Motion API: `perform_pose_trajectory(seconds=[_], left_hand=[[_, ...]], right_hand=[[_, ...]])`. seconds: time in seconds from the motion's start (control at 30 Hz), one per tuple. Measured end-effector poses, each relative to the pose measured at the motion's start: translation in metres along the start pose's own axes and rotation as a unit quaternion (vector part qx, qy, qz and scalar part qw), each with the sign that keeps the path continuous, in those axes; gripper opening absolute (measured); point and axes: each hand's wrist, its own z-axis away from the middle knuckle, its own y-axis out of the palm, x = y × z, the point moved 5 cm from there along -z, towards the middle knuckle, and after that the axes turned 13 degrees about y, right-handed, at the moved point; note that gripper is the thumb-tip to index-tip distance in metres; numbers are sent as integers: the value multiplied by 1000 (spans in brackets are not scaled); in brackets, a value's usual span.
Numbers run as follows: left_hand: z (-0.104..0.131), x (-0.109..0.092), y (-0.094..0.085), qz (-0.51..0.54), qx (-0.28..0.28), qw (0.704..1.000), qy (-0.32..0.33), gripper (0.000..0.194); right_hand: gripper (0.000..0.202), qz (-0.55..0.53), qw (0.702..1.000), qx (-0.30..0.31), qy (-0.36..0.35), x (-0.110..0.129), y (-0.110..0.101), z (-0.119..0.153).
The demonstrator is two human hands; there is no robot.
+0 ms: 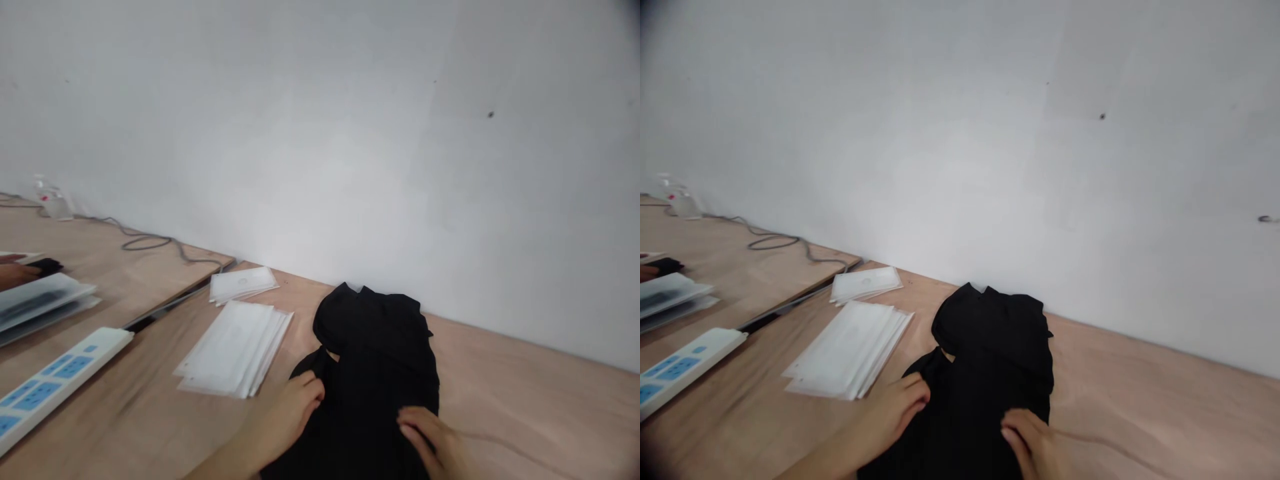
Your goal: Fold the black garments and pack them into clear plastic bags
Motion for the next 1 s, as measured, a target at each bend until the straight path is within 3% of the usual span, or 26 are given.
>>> perform_pose_trajectory(seconds=[0.13, 0.27, 0.33, 0.47, 0.6, 0.67, 0.73, 0.83, 1.0], left_hand=[[-14, 26, 28, -49, -89, 994, -37, 20], [-10, 38, 42, -90, -59, 994, 26, 46], [-9, 35, 38, -92, -33, 995, 37, 49], [-15, 25, 26, -81, -40, 996, 7, 42], [-22, 23, 34, -88, 14, 995, 44, 57], [-25, 27, 30, -95, 1, 995, 37, 50], [-34, 31, 20, -91, -34, 995, 19, 39], [-62, 32, 8, -42, -70, 997, -4, 28], [-117, 37, 19, 15, -76, 997, -22, 17]], right_hand=[[47, 88, 996, -27, -6, -2, 51, -26], [54, 119, 992, -28, -1, -22, 69, -29], [53, 116, 993, -22, 6, -23, 66, -28], [54, 110, 993, -24, 31, -10, 57, -31], [54, 99, 995, -3, -11, -2, 59, -36], [50, 67, 997, -25, -18, -12, 53, -39], [44, 19, 996, -86, -6, -31, 37, -42], [37, -53, 986, -152, 51, -64, 10, -51], [31, -135, 978, -101, 127, -92, -10, -76]])
